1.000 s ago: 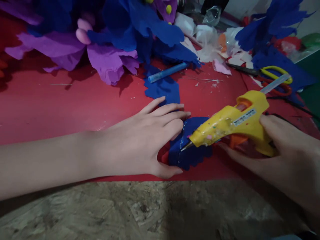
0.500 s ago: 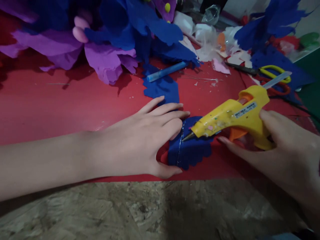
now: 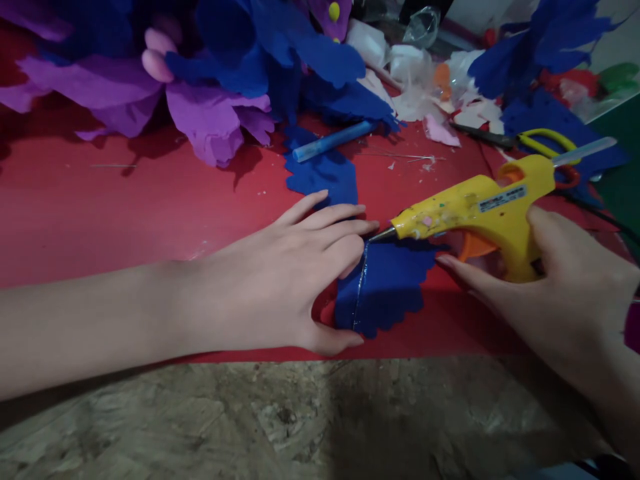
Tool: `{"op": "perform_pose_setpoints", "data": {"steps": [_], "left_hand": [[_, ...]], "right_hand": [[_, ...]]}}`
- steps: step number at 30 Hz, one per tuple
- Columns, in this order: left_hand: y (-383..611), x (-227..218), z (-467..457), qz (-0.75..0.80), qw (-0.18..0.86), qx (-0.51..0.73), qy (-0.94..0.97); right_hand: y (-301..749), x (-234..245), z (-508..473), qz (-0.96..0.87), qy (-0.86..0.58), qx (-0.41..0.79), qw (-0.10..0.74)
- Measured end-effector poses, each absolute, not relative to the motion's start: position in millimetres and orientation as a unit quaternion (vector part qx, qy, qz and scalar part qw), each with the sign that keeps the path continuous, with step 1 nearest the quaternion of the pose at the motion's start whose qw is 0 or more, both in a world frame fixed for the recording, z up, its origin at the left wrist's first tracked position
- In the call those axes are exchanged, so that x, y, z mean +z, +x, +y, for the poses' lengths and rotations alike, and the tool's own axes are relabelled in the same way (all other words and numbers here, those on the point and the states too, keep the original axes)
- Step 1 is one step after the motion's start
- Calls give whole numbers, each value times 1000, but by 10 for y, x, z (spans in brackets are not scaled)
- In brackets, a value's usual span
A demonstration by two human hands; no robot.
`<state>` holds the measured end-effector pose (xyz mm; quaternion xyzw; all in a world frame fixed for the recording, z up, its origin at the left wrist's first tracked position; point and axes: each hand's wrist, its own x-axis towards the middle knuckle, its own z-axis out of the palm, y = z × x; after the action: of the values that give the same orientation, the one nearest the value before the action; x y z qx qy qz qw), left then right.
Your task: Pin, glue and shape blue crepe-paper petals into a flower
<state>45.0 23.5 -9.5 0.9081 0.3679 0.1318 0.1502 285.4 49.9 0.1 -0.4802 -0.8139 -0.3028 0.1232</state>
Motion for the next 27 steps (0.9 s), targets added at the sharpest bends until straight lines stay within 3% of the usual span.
{"op": "perform_pose_setpoints", "data": {"steps": [21, 27], "left_hand": [[446, -115, 242, 366, 155, 128, 909], [441, -115, 260, 356, 157, 140, 911]], "right_hand": [[2879, 34, 452, -867, -396, -270, 138], [2897, 0, 534, -838, -456, -267, 138]]}}
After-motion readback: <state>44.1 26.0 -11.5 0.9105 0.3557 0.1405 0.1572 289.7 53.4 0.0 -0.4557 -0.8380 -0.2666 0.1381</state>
